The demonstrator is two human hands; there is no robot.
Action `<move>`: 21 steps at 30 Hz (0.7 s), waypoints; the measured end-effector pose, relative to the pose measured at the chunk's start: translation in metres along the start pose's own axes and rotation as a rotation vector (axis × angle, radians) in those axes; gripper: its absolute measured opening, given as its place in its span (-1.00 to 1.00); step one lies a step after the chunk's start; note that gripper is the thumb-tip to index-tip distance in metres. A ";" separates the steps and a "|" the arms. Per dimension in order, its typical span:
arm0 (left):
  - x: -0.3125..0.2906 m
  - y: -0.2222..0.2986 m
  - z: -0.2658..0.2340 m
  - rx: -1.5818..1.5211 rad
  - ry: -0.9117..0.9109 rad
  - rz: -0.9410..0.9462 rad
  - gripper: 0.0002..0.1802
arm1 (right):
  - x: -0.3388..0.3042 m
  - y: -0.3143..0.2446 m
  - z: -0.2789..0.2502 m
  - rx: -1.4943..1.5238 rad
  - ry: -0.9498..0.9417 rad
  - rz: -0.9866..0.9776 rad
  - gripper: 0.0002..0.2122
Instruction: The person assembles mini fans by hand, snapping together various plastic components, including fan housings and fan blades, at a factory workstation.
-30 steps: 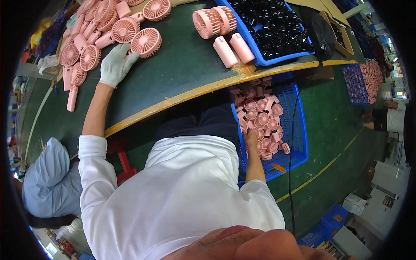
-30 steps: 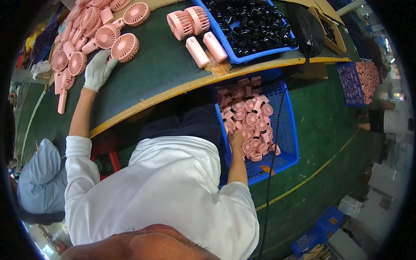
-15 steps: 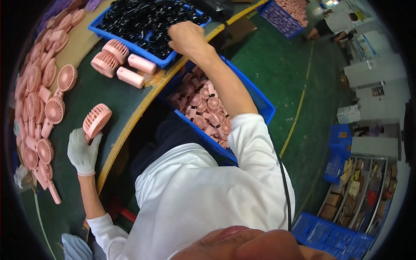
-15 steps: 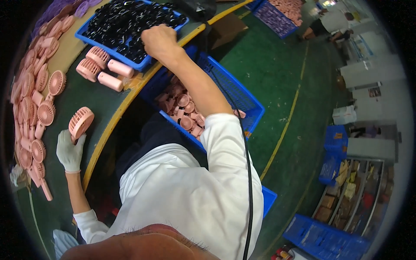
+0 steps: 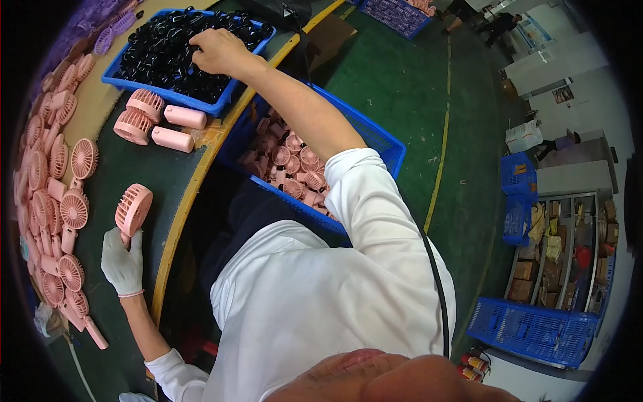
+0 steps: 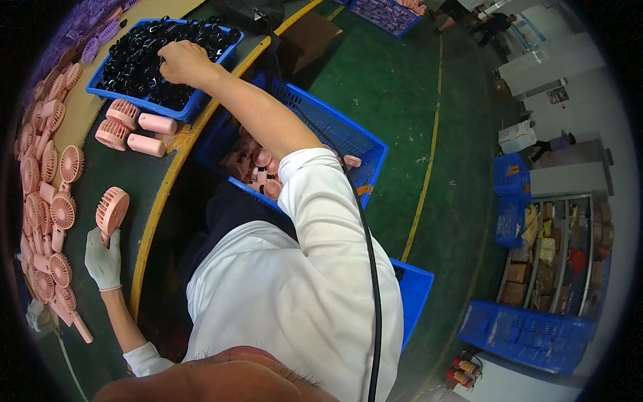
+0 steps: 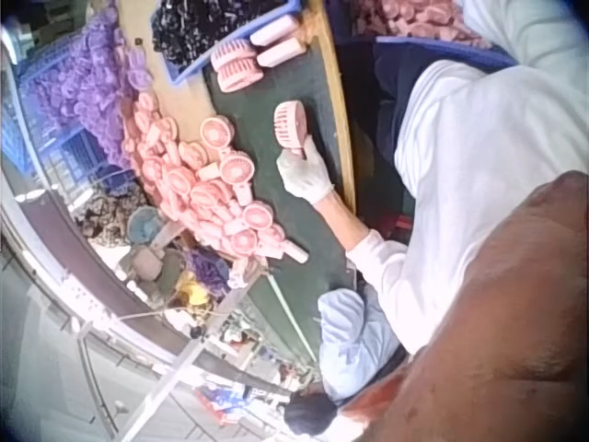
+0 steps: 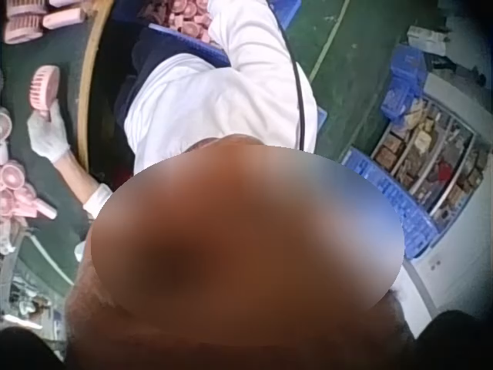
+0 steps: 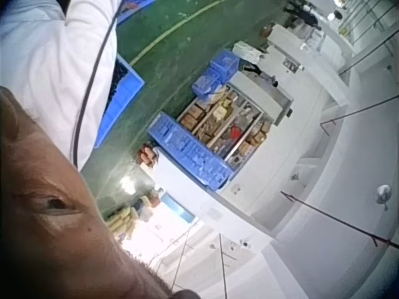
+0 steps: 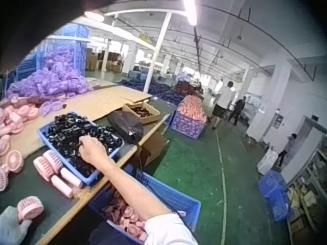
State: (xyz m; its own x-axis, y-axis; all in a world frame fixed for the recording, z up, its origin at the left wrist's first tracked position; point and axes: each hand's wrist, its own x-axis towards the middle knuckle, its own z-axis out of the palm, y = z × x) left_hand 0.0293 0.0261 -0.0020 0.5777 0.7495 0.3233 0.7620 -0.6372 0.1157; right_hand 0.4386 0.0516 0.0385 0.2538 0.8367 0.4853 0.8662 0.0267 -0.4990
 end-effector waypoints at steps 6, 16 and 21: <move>0.003 0.003 0.000 0.018 0.039 -0.040 -0.70 | -0.017 -0.039 -0.006 0.406 0.232 -0.004 -0.77; -0.020 -0.021 0.013 -1.594 0.368 -0.571 -0.53 | -0.151 -0.146 0.038 1.419 -0.207 0.175 -0.83; -0.021 0.047 -0.011 -1.633 0.276 -0.364 -0.53 | -0.174 -0.174 0.044 1.592 -0.314 0.134 -0.78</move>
State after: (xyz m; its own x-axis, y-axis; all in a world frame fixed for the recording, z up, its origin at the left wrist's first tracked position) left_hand 0.0496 -0.0213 0.0072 0.2548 0.9491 0.1851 -0.3423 -0.0905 0.9352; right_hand 0.2243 -0.0746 0.0089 0.0214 0.9466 0.3218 -0.5004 0.2888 -0.8162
